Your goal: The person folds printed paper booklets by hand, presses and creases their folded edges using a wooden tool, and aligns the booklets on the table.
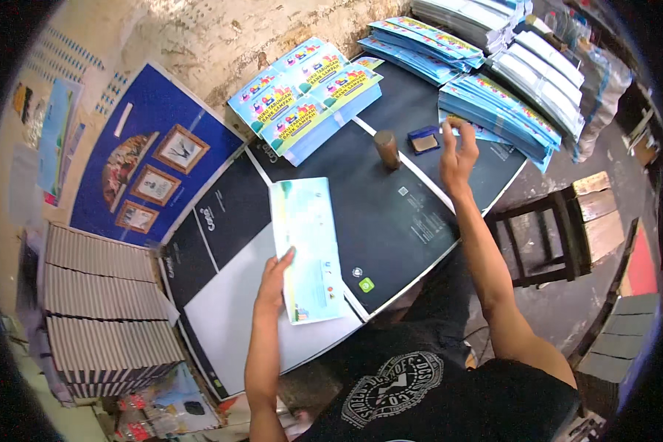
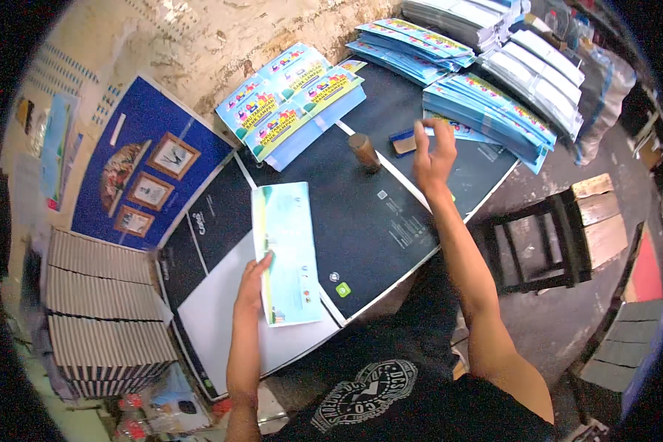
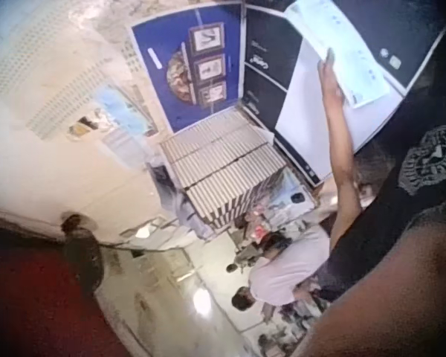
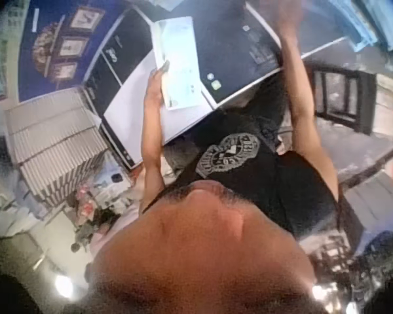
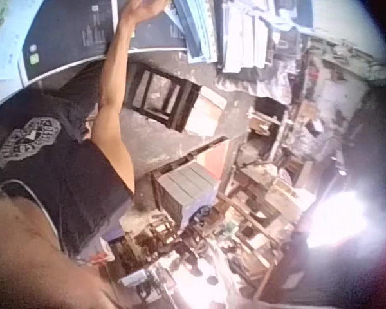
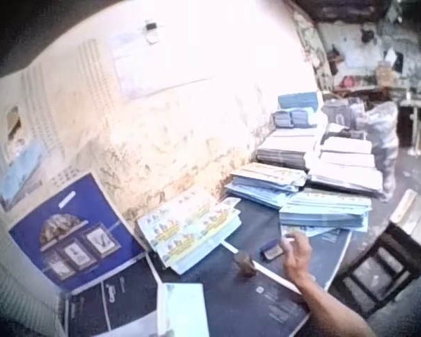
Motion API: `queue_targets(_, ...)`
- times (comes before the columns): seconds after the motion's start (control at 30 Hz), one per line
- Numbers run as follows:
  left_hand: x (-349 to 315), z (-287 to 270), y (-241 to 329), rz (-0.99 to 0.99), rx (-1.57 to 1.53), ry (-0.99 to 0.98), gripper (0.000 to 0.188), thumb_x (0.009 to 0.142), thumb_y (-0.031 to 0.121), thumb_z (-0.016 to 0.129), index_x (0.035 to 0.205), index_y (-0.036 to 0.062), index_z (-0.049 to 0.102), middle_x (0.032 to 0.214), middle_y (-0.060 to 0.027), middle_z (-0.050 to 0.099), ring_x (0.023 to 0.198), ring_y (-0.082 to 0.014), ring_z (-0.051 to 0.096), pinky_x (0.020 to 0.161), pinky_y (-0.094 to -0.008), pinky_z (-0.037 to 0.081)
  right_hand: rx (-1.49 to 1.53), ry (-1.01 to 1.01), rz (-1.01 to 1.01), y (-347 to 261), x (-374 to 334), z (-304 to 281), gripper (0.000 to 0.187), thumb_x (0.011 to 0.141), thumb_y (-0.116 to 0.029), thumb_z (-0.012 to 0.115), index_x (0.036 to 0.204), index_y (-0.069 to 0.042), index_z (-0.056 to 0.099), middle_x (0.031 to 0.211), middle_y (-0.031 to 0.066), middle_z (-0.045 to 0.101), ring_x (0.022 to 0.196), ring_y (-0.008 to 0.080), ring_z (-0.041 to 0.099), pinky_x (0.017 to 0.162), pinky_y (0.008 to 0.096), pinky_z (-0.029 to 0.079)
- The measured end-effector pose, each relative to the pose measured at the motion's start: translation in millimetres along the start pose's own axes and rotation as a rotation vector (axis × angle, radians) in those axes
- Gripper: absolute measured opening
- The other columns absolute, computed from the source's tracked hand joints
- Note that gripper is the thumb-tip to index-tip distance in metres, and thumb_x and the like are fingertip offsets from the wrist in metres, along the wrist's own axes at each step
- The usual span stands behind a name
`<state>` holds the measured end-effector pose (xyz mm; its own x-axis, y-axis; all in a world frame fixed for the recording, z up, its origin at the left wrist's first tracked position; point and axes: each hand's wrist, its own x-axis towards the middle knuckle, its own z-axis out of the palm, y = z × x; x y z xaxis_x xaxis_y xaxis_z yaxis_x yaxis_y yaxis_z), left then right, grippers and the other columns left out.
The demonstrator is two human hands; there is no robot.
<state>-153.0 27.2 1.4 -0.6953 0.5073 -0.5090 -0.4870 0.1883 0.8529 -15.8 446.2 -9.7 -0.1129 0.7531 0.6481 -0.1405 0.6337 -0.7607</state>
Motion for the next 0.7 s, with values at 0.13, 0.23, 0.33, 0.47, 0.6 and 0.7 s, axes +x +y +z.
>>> queue_targets(0.13,17.9,-4.2,-8.4,0.057,-0.096,0.014,0.05,0.096,0.031,0.07,0.126,-0.0077,0.061,0.114,-0.0183,0.072,0.098,-0.0262,0.073,0.088,-0.0383,0.06,-0.373,-0.354,-0.212,17.2,-17.0,-29.0,0.018,0.087,-0.015,0.07,0.102,-0.006,0.072,0.087,0.0084,0.068,0.09,0.0268,0.062,0.086,0.0397,0.041)
queue_targets(0.23,25.0,4.4,-2.9,0.044,-0.16,-0.081,0.051,0.098,0.031,0.066,0.131,-0.0068,0.058,0.122,-0.0191,0.068,0.109,-0.0277,0.07,0.094,-0.039,0.058,-0.441,-0.521,-0.273,15.1,-12.3,-33.7,0.028,0.082,-0.018,0.069,0.107,-0.007,0.073,0.085,0.0066,0.068,0.088,0.0243,0.061,0.085,0.0394,0.041)
queue_targets(0.33,26.6,13.9,-0.6,0.032,-0.169,0.019,0.053,0.098,0.032,0.065,0.134,-0.0054,0.055,0.124,-0.0175,0.066,0.111,-0.0265,0.068,0.094,-0.0387,0.057,-0.542,-0.63,-0.364,11.4,-11.9,-26.5,0.036,0.081,-0.023,0.068,0.114,-0.007,0.069,0.089,0.0072,0.069,0.098,0.0271,0.058,0.086,0.0427,0.041)
queue_targets(0.47,19.4,12.3,3.8,0.049,-0.199,-0.05,0.053,0.098,0.034,0.066,0.134,-0.0053,0.055,0.124,-0.0169,0.066,0.11,-0.0258,0.068,0.095,-0.0369,0.055,-0.658,-0.761,-0.269,9.8,-13.3,-18.7,0.03,0.081,-0.031,0.067,0.095,-0.006,0.059,0.089,0.0088,0.067,0.099,0.03,0.054,0.087,0.0451,0.04)
queue_targets(0.6,26.1,1.6,-6.2,0.069,-0.227,-0.069,0.059,0.099,0.033,0.065,0.139,-0.0073,0.049,0.128,-0.0177,0.064,0.114,-0.0262,0.066,0.096,-0.0388,0.055,-0.688,-0.798,-0.243,12.4,-13.9,-17.6,0.029,0.082,-0.031,0.067,0.094,-0.006,0.06,0.085,0.0086,0.065,0.1,0.0289,0.054,0.087,0.0442,0.039)
queue_targets(0.7,28.0,7.1,-7.1,0.049,-0.218,-0.025,0.06,0.102,0.032,0.063,0.138,-0.0129,0.046,0.131,-0.0225,0.06,0.119,-0.0282,0.064,0.1,-0.039,0.054,-0.354,-0.52,-0.199,22.7,-13.0,-25.7,0.02,0.087,-0.027,0.064,0.088,-0.008,0.061,0.11,0.0065,0.072,0.109,0.0239,0.055,0.093,0.0394,0.038)
